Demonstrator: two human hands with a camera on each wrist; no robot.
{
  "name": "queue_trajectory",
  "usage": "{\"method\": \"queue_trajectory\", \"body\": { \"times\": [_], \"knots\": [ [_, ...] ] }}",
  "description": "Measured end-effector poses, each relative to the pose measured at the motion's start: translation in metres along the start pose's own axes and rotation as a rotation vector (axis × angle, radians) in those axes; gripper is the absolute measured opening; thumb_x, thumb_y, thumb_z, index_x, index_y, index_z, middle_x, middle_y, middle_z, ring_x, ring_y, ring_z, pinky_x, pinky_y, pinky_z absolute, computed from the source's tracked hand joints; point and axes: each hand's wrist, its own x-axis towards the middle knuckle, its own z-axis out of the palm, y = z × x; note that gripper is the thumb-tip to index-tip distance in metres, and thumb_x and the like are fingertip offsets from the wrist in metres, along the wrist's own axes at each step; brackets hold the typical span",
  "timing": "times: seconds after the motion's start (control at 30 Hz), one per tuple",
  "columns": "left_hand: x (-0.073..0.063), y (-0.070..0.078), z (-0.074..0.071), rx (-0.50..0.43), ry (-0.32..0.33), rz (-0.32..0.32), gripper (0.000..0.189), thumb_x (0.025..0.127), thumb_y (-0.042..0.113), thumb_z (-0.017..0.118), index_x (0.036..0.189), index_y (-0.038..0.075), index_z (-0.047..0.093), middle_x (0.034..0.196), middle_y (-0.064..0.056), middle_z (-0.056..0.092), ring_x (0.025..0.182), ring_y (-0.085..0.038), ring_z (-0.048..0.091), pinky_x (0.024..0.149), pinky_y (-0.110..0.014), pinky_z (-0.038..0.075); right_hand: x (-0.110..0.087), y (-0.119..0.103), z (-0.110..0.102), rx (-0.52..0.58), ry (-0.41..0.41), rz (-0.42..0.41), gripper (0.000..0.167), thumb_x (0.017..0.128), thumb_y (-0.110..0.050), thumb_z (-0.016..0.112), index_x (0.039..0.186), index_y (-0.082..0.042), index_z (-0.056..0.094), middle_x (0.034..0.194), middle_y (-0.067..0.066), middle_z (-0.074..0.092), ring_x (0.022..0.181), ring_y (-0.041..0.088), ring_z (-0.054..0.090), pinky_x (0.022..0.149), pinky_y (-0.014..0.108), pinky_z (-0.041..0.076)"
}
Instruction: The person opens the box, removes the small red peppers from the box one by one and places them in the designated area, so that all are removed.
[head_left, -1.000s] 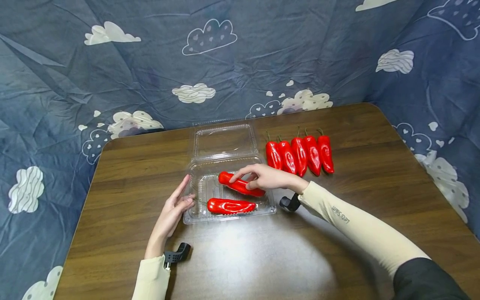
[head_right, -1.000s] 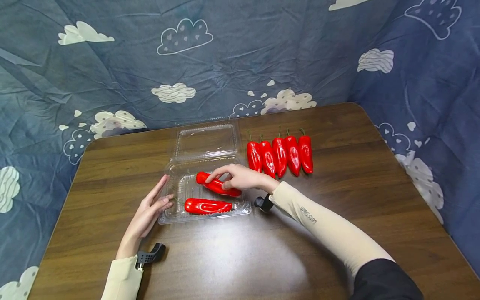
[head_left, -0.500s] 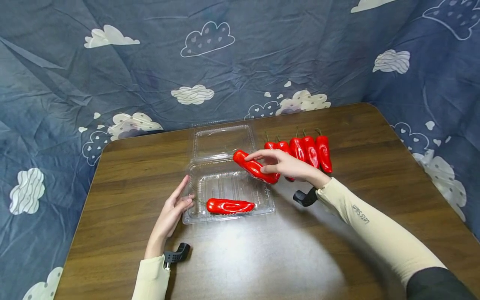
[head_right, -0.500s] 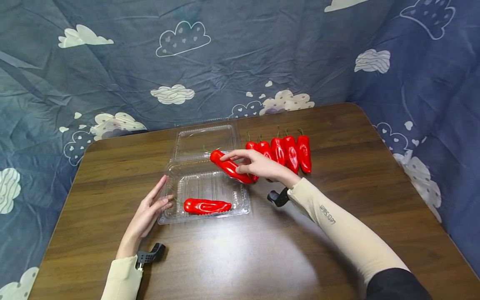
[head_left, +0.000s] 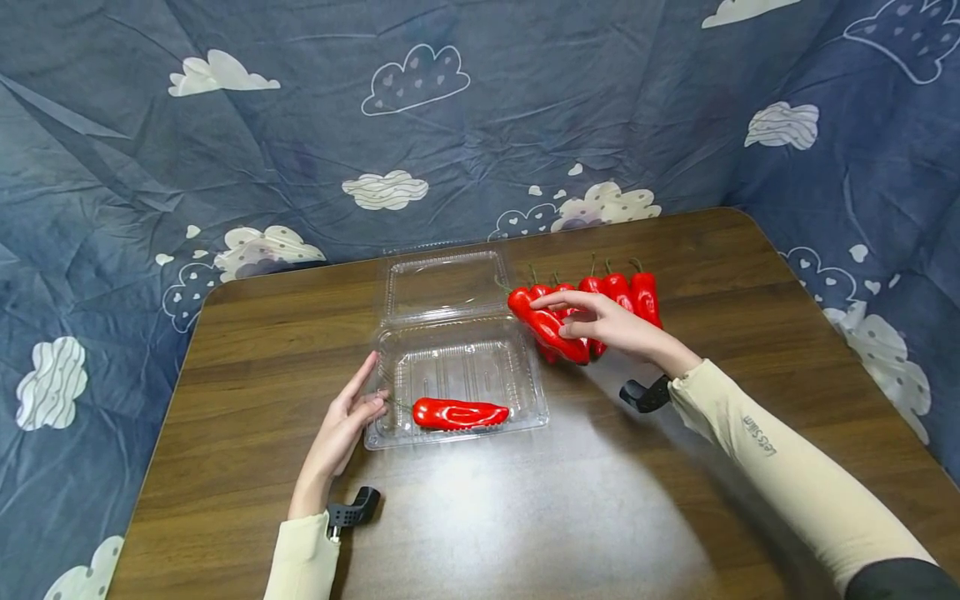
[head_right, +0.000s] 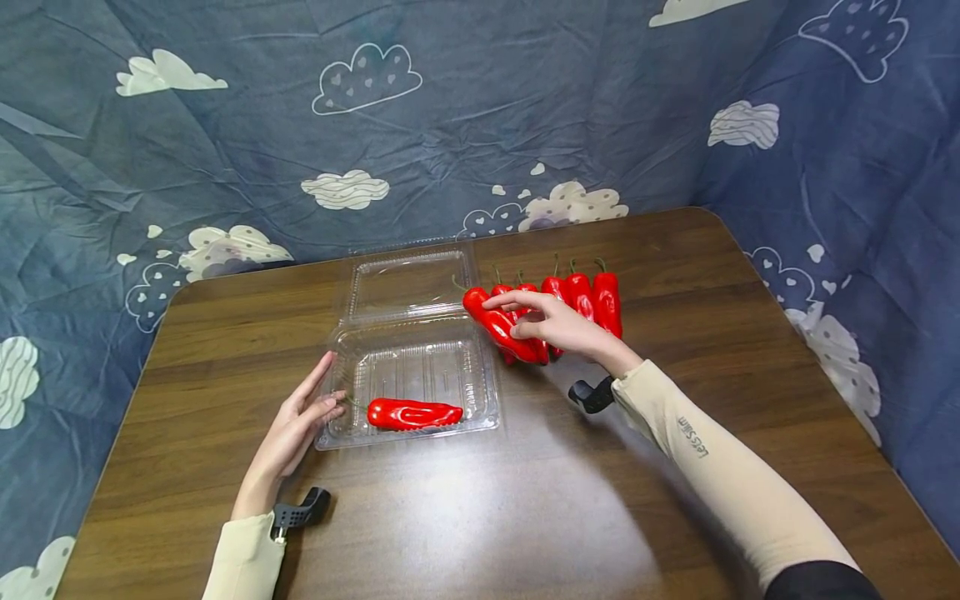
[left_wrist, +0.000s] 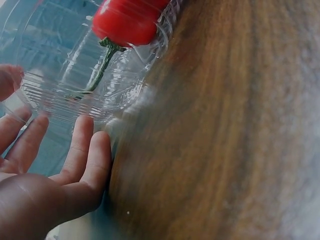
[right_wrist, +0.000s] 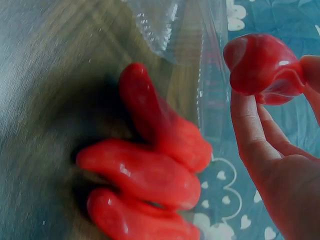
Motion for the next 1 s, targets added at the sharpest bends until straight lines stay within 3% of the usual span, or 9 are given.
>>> {"method": "queue_trajectory", "body": {
  "times": [0.2,0.53,1.0],
  "knots": [
    [-0.001,0.0,0.0,-0.001,0.008,-0.008,0.066,0.095,-0.003,0.045,0.153,0.007,0.016,0.159,-0.008,0.01,0.125,-0.04,0.037,0.096,-0.028,0.044,-0.004,0.004,-0.007,-0.007,0.03,-0.027,0.047,0.089,0.001,0.057,0.135,-0.004,0.052,0.132,0.017,0.051,0.121,0.033,0.045,0.095,0.048,0.04],
    [-0.001,-0.001,-0.001,-0.007,0.009,0.008,0.066,0.095,-0.003,0.046,0.153,0.006,0.017,0.159,-0.01,0.011,0.121,-0.034,0.042,0.095,-0.028,0.045,-0.011,0.014,-0.016,-0.04,0.056,0.001,0.047,0.09,-0.003,0.057,0.136,-0.006,0.051,0.134,0.018,0.049,0.122,0.034,0.043,0.093,0.047,0.041],
    [-0.002,-0.001,-0.001,-0.001,0.019,0.009,0.065,0.095,-0.003,0.045,0.153,0.007,0.018,0.158,-0.009,0.013,0.123,-0.037,0.041,0.096,-0.028,0.044,-0.024,0.028,-0.027,0.01,0.105,0.047,0.048,0.09,-0.002,0.054,0.138,-0.006,0.049,0.138,0.017,0.044,0.124,0.034,0.04,0.091,0.042,0.042]
  ]
}}
